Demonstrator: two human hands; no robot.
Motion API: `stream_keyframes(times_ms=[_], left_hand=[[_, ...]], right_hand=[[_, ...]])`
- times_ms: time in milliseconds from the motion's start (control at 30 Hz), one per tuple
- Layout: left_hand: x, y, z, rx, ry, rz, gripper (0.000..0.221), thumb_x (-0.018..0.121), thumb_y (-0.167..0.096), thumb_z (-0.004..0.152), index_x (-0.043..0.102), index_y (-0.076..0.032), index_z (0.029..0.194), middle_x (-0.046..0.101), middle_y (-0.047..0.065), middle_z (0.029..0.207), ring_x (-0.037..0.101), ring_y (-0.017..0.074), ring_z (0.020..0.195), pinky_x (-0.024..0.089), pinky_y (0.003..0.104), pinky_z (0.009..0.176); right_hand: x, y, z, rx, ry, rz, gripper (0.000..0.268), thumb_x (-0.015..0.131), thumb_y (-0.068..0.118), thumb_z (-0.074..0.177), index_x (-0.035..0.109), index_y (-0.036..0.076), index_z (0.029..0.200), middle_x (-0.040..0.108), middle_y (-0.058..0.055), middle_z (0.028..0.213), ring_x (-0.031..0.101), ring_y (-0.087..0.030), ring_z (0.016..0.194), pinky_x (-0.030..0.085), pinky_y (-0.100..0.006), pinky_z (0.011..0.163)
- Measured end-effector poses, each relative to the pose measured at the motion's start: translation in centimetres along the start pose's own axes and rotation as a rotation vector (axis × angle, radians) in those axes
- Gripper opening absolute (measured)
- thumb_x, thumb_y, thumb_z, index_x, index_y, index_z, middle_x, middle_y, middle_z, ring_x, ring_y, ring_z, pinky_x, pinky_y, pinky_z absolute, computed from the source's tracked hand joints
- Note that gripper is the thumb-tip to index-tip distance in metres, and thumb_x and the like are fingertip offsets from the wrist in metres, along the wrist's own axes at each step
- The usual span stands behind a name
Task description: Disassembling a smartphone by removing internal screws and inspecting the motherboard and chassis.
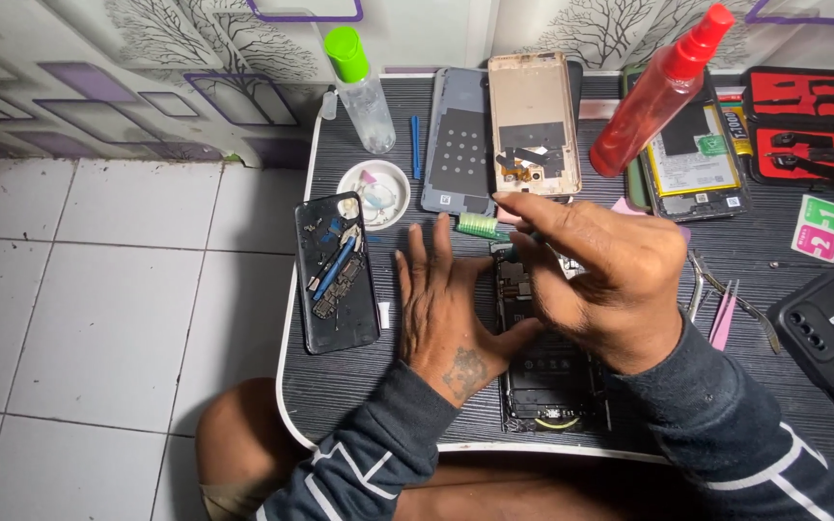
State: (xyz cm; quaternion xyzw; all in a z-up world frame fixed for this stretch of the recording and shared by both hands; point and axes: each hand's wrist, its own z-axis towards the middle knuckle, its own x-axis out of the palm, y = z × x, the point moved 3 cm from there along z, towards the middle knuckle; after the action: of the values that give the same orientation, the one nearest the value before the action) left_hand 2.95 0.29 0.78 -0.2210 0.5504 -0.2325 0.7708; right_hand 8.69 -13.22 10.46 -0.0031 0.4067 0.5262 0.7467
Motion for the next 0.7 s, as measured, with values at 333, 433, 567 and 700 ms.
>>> stream_keyframes(times_ms=[333, 433, 567, 700], left_hand=[[0.3, 0.0, -0.1, -0.012, 0.011, -0.005, 0.062, 0.072, -0.063, 0.072, 0.062, -0.015, 0.11, 0.026, 0.025, 0.164, 0.017, 0.0558, 0.152, 0.016, 0.072, 0.118], [0.1, 0.0, 0.3, -0.031, 0.012, 0.012, 0.069, 0.083, -0.059, 0.063, 0.067, -0.016, 0.114, 0.026, 0.025, 0.164, 0.016, 0.0528, 0.153, 0.013, 0.067, 0.121], [0.1, 0.0, 0.2, -0.017, 0.034, -0.01, 0.066, 0.073, -0.066, 0.072, 0.063, -0.017, 0.114, 0.027, 0.027, 0.164, 0.016, 0.0556, 0.152, 0.013, 0.069, 0.119], [0.1, 0.1, 0.0, 0.001, 0.014, -0.012, 0.065, 0.077, -0.065, 0.071, 0.062, -0.014, 0.109, 0.025, 0.025, 0.164, 0.017, 0.0554, 0.153, 0.015, 0.071, 0.119]], right_hand=[[0.4, -0.2, -0.3, -0.051, -0.008, 0.119, 0.037, 0.065, -0.009, 0.089, 0.072, 0.001, 0.124, 0.079, -0.014, 0.097, 0.073, -0.02, 0.071, 0.055, -0.029, 0.065], [0.0, -0.5, 0.4, 0.032, -0.028, 0.015, 0.03, 0.08, 0.002, 0.099, 0.073, 0.006, 0.129, 0.058, -0.005, 0.073, 0.051, -0.017, 0.06, 0.043, -0.031, 0.063], [0.2, -0.3, 0.6, 0.022, 0.196, 0.165, 0.052, 0.054, -0.01, 0.09, 0.054, -0.001, 0.142, 0.07, -0.02, 0.132, 0.077, -0.025, 0.108, 0.06, -0.033, 0.096], [0.1, 0.0, 0.3, -0.013, 0.038, 0.133, 0.033, 0.071, -0.006, 0.095, 0.07, 0.001, 0.127, 0.079, -0.01, 0.096, 0.073, -0.017, 0.071, 0.054, -0.027, 0.064]])
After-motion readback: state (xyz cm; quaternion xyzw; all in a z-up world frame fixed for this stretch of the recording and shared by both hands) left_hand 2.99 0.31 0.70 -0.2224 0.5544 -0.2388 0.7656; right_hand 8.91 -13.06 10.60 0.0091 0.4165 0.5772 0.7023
